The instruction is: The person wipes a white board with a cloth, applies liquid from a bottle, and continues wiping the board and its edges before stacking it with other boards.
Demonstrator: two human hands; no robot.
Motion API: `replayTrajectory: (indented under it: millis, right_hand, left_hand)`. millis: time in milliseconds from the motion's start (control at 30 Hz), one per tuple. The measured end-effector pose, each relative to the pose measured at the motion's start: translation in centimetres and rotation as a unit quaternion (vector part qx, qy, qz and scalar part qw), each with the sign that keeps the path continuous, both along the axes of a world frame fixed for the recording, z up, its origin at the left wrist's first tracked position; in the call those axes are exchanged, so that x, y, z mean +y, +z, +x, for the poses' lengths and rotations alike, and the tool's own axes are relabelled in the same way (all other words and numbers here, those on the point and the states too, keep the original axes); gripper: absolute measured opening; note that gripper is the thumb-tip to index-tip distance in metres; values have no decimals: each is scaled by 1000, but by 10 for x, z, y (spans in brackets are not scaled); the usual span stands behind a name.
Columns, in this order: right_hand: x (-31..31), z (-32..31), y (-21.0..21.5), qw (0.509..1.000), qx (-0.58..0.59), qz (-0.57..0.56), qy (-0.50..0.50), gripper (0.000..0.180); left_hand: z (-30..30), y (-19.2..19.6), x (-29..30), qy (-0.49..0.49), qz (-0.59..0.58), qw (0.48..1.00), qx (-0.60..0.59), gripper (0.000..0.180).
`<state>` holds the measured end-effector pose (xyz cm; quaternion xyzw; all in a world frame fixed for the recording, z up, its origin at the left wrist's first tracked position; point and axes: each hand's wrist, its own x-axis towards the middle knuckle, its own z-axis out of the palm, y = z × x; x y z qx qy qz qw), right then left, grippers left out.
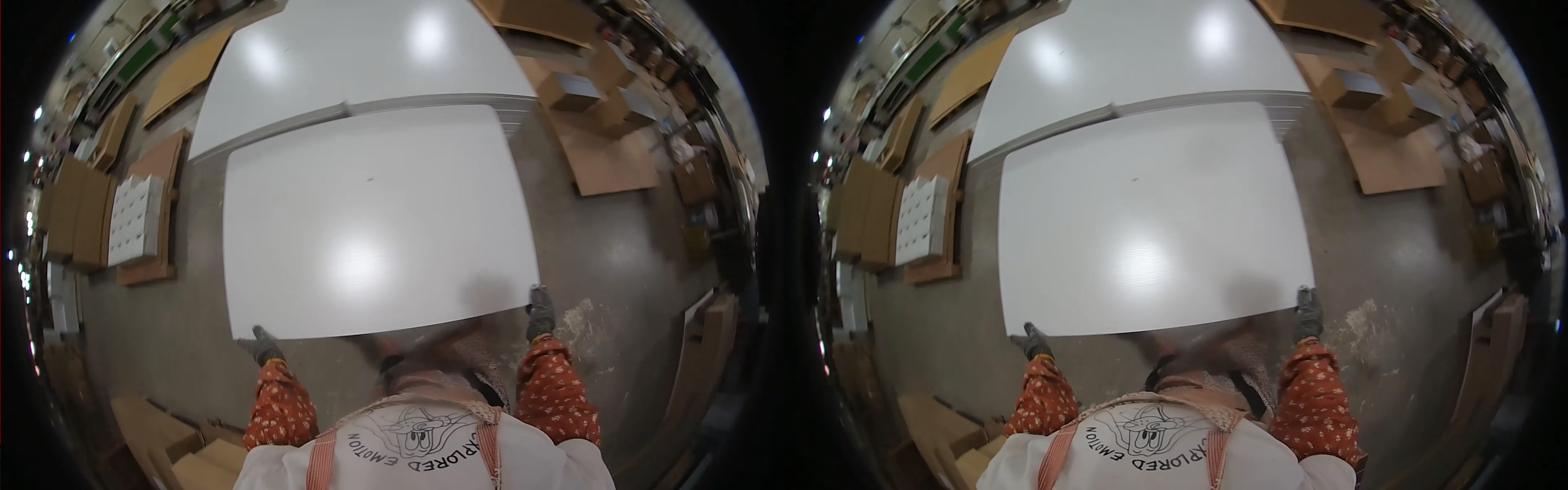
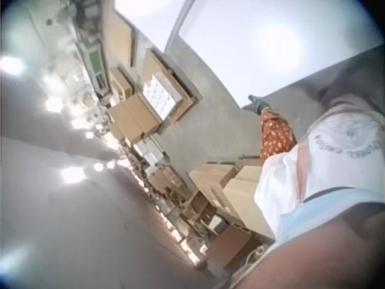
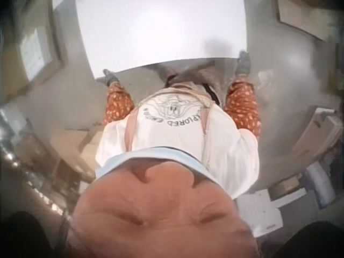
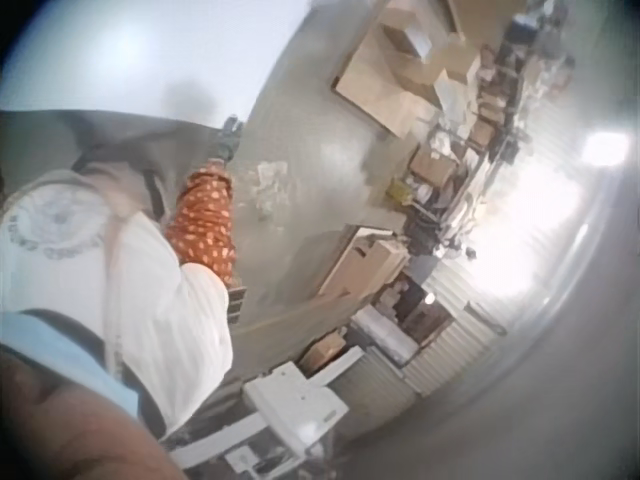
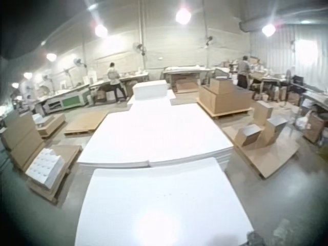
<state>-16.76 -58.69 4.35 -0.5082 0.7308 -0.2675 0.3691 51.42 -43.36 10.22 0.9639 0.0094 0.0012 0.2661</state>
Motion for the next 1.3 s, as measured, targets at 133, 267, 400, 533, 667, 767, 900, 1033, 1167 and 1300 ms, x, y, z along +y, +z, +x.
replayTrajectory:
  millis: [133,267,400,533,667,767,900,1033,1167,1300]
  right_hand:
    - [25,23,-8,969,-228,82,-55,43]
    - [118,-33,-66,771,495,-99,389,64]
    - [111,2,98,902,183,118,372,39]
    - [101,-13,205,947,10,315,-59,46]
    - [66,5,198,972,20,235,-17,50]
    - [26,26,175,970,-134,194,-64,46]
    - [-2,-35,192,978,-4,201,59,39]
    - [21,-158,202,938,-89,263,-208,31]
    - [-20,-211,192,903,240,347,78,29]
    - [-118,-234,171,887,253,362,135,26]
  left_hand:
    - [-29,37,2,9,-83,994,67,61]
    - [-8,-41,-36,-14,-128,956,263,57]
    - [48,-86,6,-200,-107,946,231,56]
    - [-127,101,-97,127,-149,882,429,65]
    - [-165,122,-75,113,-221,851,462,69]
    - [-184,120,-91,64,-238,831,499,68]
    - [-215,142,-92,-341,67,766,540,72]
    - [-251,149,-151,-739,431,428,290,83]
    - [-294,124,-286,-322,-192,720,584,61]
    - [-345,163,-431,-260,-419,680,543,29]
